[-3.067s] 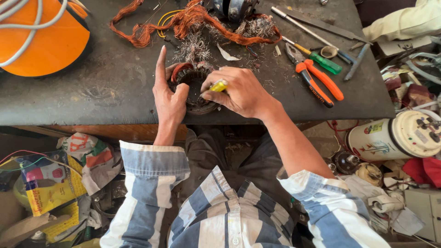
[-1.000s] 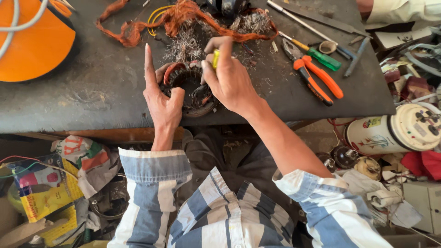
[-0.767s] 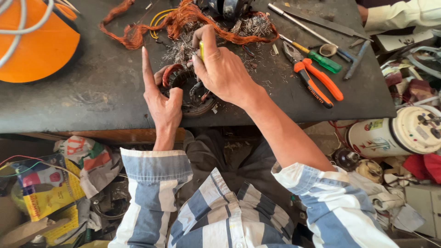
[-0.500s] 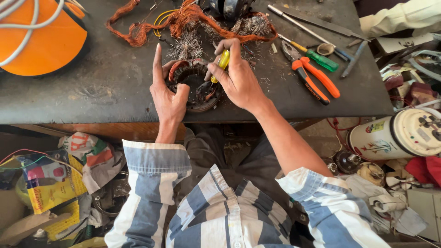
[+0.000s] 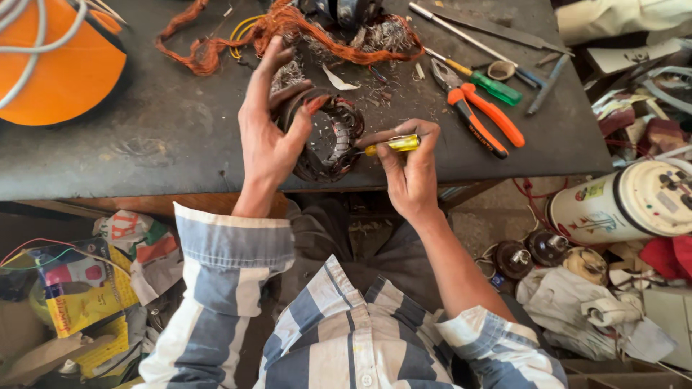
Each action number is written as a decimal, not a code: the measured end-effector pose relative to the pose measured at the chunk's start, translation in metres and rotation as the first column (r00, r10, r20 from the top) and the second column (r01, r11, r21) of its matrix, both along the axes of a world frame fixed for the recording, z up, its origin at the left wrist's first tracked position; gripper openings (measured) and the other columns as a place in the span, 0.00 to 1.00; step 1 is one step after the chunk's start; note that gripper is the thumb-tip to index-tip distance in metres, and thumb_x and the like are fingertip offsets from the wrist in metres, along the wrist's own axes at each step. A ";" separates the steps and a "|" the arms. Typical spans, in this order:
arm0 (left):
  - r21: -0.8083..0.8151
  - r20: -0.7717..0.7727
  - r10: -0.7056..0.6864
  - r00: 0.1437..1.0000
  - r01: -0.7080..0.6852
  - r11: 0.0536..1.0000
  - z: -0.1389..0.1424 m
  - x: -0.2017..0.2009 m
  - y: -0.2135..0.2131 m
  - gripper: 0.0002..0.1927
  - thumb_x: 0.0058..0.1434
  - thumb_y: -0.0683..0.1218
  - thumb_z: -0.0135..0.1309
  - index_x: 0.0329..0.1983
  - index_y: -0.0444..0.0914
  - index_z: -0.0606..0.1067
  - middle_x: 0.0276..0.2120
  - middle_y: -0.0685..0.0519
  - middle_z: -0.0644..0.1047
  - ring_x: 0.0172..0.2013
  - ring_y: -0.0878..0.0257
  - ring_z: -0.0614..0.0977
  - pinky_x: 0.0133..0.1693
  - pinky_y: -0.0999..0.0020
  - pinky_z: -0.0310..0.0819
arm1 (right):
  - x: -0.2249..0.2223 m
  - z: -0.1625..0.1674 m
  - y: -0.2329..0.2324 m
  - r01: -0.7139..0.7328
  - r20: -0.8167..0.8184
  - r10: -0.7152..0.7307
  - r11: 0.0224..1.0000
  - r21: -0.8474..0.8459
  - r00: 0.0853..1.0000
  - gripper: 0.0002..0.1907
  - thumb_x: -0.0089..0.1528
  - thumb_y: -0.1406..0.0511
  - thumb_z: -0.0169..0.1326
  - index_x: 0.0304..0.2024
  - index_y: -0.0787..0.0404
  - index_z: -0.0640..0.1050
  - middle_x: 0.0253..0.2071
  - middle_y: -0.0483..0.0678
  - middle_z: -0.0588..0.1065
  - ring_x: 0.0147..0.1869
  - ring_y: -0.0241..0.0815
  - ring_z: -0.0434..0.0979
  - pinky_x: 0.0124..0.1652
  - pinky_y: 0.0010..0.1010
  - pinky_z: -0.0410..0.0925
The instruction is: The person removes copper windings from a motor stator by hand and with tools. They use a screwdriver to pry and loosen the coils, then use pliers to pull and cut the wires, placing the removed copper on the workbench.
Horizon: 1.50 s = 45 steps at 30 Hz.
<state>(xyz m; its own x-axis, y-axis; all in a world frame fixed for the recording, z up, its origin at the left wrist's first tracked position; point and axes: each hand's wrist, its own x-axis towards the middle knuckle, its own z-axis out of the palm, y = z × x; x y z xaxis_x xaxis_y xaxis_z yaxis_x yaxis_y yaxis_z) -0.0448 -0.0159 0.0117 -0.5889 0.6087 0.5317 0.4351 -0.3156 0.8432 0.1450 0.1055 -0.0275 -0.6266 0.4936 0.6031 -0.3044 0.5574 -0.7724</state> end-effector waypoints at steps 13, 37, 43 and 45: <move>-0.238 -0.499 0.018 0.866 -0.157 0.958 0.018 0.015 0.022 0.40 0.59 0.42 0.60 0.75 0.43 0.64 0.49 0.46 0.82 0.47 0.46 0.84 0.52 0.56 0.78 | 0.007 -0.026 -0.003 -0.010 -0.101 0.002 0.997 -0.080 0.995 0.14 0.76 0.66 0.47 0.52 0.57 0.54 0.50 0.60 0.78 0.54 0.45 0.81 0.57 0.32 0.73; -0.129 -0.434 -0.182 0.882 0.139 0.982 0.007 -0.005 0.011 0.42 0.57 0.34 0.50 0.77 0.41 0.58 0.54 0.45 0.83 0.56 0.54 0.87 0.64 0.63 0.79 | 0.024 -0.004 -0.012 0.083 -0.084 -0.076 0.992 0.090 0.994 0.14 0.75 0.72 0.49 0.51 0.57 0.56 0.49 0.60 0.80 0.51 0.47 0.84 0.52 0.33 0.75; -0.119 -0.453 -0.200 0.869 0.164 0.979 0.008 -0.005 0.012 0.42 0.56 0.34 0.50 0.77 0.39 0.58 0.54 0.45 0.83 0.54 0.55 0.88 0.62 0.63 0.79 | 0.035 -0.014 -0.019 0.017 -0.199 -0.048 0.987 -0.157 0.979 0.14 0.76 0.69 0.46 0.53 0.54 0.54 0.54 0.63 0.77 0.56 0.47 0.81 0.59 0.34 0.72; -0.123 -0.445 -0.199 0.873 0.161 0.979 0.009 -0.005 0.013 0.41 0.57 0.34 0.50 0.77 0.39 0.58 0.55 0.45 0.83 0.55 0.54 0.88 0.61 0.64 0.80 | 0.029 -0.017 -0.023 -0.008 -0.206 -0.020 0.991 -0.137 0.978 0.14 0.76 0.70 0.46 0.52 0.54 0.54 0.54 0.63 0.77 0.57 0.48 0.81 0.59 0.34 0.71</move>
<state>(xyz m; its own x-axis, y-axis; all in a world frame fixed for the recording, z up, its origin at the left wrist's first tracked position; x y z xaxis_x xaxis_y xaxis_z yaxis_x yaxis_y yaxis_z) -0.0494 -0.0033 0.0204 -0.1720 0.7327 0.6584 0.7171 -0.3651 0.5936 0.1738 0.0828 -0.0449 -0.4923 0.5834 0.6460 -0.4620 0.4538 -0.7620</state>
